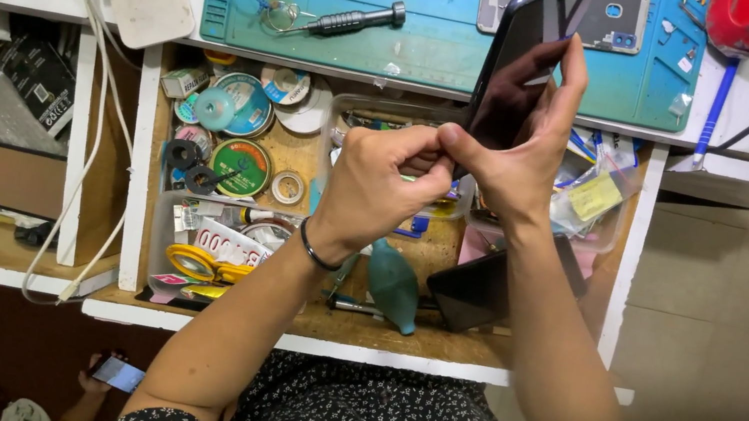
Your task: Disassembling a smartphone by prying open the casing and removing internal components to prepare for repair.
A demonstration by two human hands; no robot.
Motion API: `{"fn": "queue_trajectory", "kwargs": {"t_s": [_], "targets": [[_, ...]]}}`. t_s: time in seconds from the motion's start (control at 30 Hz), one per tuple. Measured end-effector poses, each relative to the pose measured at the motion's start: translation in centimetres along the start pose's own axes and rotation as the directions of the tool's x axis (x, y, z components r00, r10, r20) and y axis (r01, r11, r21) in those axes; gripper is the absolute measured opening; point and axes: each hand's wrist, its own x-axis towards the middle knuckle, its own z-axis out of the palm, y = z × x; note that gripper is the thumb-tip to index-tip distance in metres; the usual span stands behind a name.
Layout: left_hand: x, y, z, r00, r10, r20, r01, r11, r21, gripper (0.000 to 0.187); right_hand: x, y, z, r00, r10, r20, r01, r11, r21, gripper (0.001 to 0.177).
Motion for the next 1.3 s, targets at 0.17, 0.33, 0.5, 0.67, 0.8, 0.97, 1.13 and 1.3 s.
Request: {"fn": "queue_trajectory", "kwargs": {"t_s": [0.17,0.33,0.5,0.67,0.8,0.97,1.13,1.3], "targets": [[0.1,-0.1,0.0,0.992,-0.094,0.081,0.099,0.994,-0.056,0.02,0.4,0.7,-0.3,0.998,0.016,-0.057,-0.009,0.991,0.131,0.112],[0.2,-0.1,-0.1,0.986,-0.104,0.128,0.108,0.994,-0.032,0.016,0.4,0.9,-0.4,0.999,0.002,-0.047,0.004,0.992,0.124,0.111],[-0.1,0.0,0.5,0.997,0.075,0.019,-0.075,0.997,0.015,0.01,0.4,0.9,-0.2,0.999,0.002,-0.036,0.005,0.985,0.171,0.113],[-0.1,0.1,0.7,0.993,0.119,0.001,-0.119,0.993,0.022,0.01,0.3,1.5,-0.6,0.998,-0.038,-0.041,0.045,0.982,0.186,0.113],[0.2,-1.1,-0.3,0.989,-0.042,0.142,0.05,0.997,-0.052,0.022,0.3,1.0,-0.7,0.994,0.017,-0.109,-0.001,0.989,0.149,0.118],[0.9,-4.5,-1.4,0.949,-0.077,0.307,0.031,0.988,0.15,0.019,0.7,2.0,-1.8,0.984,0.083,-0.16,-0.016,0.924,0.381,0.105],[0.2,-6.3,0.7,0.919,-0.284,0.273,-0.024,0.652,0.758,0.025,1.3,3.6,-2.9,0.979,0.169,-0.114,-0.042,0.713,0.7,0.078],[-0.1,-7.0,0.4,0.865,-0.461,0.196,0.043,0.459,0.887,0.021,1.5,2.8,-3.1,0.957,0.283,-0.064,-0.11,0.557,0.823,0.091]]}}
